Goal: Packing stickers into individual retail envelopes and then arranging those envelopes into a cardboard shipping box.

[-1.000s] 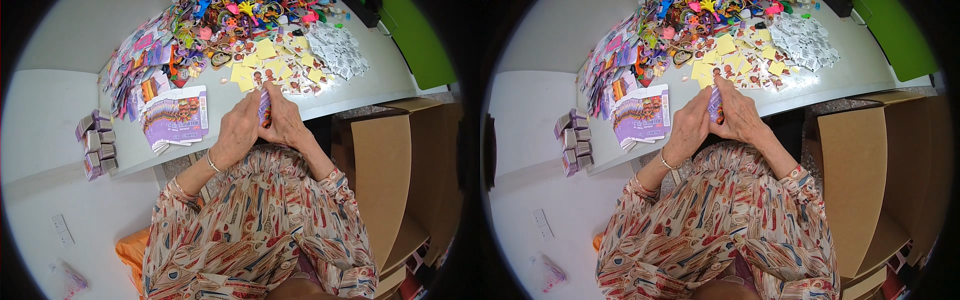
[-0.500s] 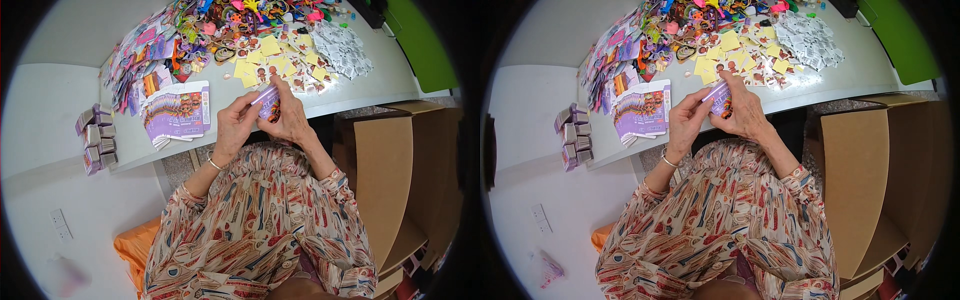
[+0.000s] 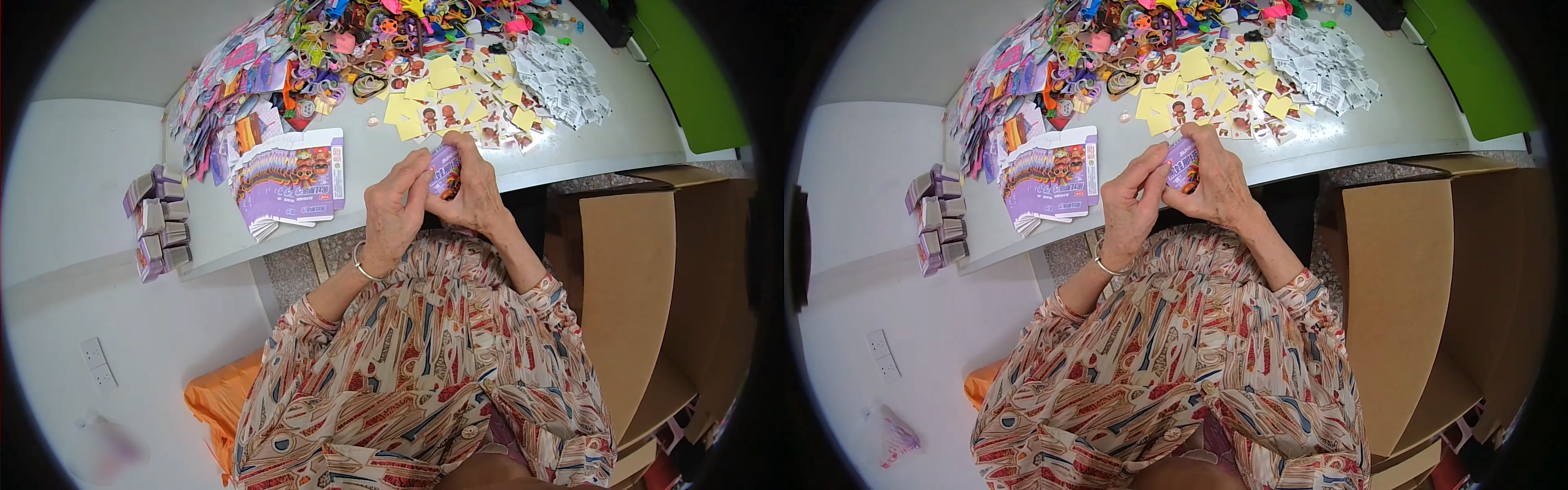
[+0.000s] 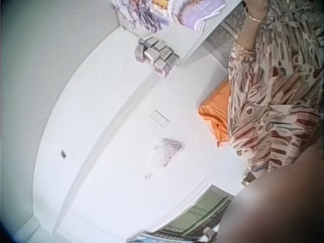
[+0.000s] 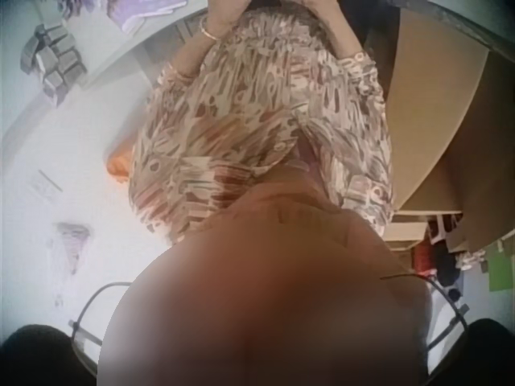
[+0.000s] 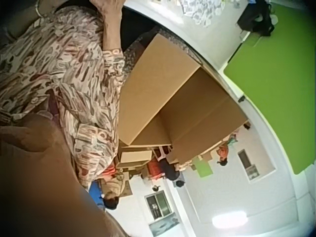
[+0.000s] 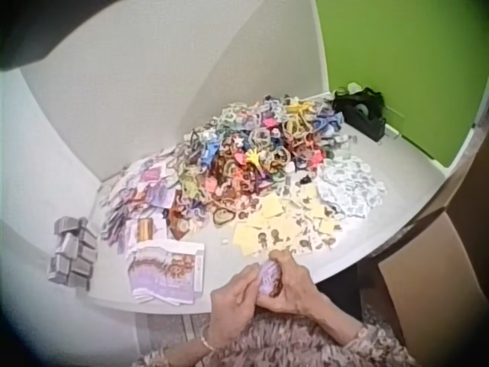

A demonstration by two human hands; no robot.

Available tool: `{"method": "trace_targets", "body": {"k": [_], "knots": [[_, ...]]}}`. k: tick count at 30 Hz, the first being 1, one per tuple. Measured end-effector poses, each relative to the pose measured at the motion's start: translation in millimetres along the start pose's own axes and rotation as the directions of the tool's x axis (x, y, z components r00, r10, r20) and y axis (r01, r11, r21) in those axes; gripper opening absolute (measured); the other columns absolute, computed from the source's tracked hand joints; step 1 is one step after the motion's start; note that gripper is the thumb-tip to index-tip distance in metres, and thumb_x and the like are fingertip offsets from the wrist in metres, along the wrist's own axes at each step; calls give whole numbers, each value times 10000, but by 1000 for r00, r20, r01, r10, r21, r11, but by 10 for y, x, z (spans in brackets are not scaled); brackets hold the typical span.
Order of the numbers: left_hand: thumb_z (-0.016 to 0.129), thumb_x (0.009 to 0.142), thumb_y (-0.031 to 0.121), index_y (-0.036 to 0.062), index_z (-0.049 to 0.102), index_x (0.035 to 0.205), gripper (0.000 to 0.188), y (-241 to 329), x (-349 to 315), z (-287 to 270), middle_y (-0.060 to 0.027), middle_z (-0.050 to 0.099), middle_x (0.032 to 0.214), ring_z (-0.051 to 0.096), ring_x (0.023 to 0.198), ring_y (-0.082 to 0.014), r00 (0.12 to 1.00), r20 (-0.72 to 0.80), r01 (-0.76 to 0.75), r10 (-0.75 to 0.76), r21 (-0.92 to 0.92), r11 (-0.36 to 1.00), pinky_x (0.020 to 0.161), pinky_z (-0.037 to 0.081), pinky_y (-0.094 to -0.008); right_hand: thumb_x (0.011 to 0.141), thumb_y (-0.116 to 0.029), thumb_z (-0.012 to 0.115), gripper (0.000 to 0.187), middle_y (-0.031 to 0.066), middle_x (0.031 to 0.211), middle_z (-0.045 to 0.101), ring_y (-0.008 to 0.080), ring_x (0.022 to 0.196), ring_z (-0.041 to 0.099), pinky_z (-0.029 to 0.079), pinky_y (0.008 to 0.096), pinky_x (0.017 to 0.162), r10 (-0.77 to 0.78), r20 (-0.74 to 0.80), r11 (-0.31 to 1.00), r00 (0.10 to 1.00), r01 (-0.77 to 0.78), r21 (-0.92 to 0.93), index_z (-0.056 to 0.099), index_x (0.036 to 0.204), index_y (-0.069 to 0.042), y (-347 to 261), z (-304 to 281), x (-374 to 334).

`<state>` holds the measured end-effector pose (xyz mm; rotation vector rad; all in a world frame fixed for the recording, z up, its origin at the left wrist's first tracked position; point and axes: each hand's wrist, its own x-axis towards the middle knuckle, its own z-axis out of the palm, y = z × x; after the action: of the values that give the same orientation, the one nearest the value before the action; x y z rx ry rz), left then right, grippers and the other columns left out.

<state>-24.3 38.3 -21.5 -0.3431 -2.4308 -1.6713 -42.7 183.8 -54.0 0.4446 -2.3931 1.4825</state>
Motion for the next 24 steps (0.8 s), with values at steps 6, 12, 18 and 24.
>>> {"method": "trace_targets", "body": {"k": [6,12,18,24], "knots": [[584,879,-22,-60,626,1064,193,-31,2,2,-202,669,1089,682,965,-266,998,-25,-48,49,34,998,816,534,-320,666,-242,762,688,202,999,549,373,762,635,515,430,642,-17,5,1000,1000,18,-21,413,1211,-8,28,39,-1],[579,882,-22,-50,628,1057,184,-26,47,-5,-192,674,1074,685,944,-254,1000,1,-19,19,-6,1000,802,533,-310,677,-240,762,663,200,982,546,370,768,637,518,425,642,-4,-4,999,1000,4,-52,423,1194,-1,12,25,5],[603,880,10,-38,619,1091,216,-19,116,-1,-161,676,1062,672,941,-237,995,63,84,-81,-44,996,812,517,-309,691,-264,754,686,222,836,599,406,717,641,517,436,632,-31,-51,992,998,24,-121,401,1209,15,-39,-48,27],[669,859,95,-2,479,1305,494,176,187,-59,-177,554,1286,553,1171,-278,999,39,9,-6,-52,999,986,423,-376,682,-341,710,804,233,926,625,382,795,645,525,421,705,208,-155,862,966,-256,-437,388,1291,74,-145,-670,72]]}}
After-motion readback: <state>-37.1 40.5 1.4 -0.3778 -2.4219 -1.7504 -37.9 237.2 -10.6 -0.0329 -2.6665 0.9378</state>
